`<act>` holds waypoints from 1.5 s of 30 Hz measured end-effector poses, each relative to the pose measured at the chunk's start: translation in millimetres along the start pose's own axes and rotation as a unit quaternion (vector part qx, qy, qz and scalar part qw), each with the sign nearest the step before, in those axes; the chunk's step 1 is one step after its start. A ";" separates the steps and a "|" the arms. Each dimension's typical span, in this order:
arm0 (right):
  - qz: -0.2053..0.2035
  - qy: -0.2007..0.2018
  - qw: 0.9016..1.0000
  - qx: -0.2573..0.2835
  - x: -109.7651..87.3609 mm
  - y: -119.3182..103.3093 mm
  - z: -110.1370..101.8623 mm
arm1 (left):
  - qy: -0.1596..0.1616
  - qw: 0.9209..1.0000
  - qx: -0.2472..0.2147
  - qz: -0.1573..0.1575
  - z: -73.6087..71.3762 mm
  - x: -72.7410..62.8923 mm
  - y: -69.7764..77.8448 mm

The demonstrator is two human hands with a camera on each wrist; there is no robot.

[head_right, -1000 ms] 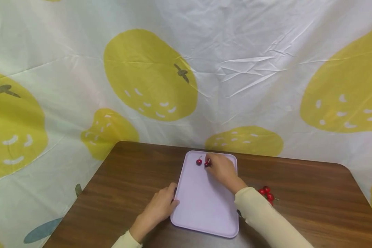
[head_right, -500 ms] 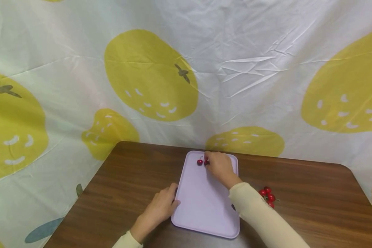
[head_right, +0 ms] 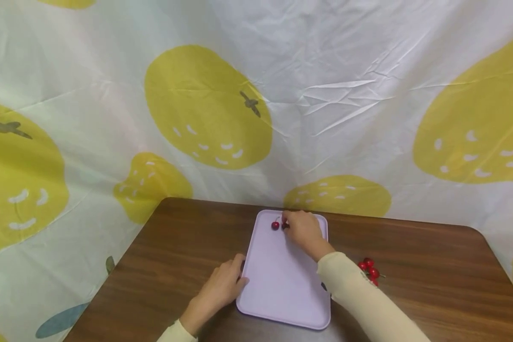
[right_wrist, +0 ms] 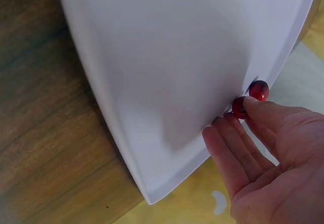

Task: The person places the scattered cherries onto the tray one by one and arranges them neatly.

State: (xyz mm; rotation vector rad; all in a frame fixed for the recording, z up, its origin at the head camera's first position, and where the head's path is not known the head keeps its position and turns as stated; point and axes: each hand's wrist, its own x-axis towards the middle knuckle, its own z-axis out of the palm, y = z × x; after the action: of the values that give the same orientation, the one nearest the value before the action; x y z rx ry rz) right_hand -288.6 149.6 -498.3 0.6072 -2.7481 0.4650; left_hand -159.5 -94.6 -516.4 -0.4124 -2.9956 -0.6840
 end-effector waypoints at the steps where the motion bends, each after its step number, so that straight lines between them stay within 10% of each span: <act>1: -0.001 0.001 1.000 0.002 -0.2 0.4 0.4 | 0.000 1.000 -0.002 -0.001 -0.2 -0.1 -0.2; 20: 0.023 -0.050 0.994 0.097 -15.9 10.8 -11.5 | -0.011 1.000 -0.011 -0.004 1.4 1.6 -5.3; 31: -0.010 0.023 0.993 0.117 -70.9 18.9 -53.4 | -0.014 1.000 -0.014 0.000 -1.2 2.4 -4.1; 45: 0.112 0.053 0.983 0.135 -131.0 78.1 -121.7 | -0.013 1.000 -0.017 0.006 -1.6 0.6 -2.9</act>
State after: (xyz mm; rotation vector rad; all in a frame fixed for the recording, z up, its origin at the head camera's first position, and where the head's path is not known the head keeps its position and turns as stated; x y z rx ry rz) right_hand -184.5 308.1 -452.2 0.3205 -2.6826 0.9050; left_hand -160.9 -97.7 -516.1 -0.4454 -3.0075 -0.7341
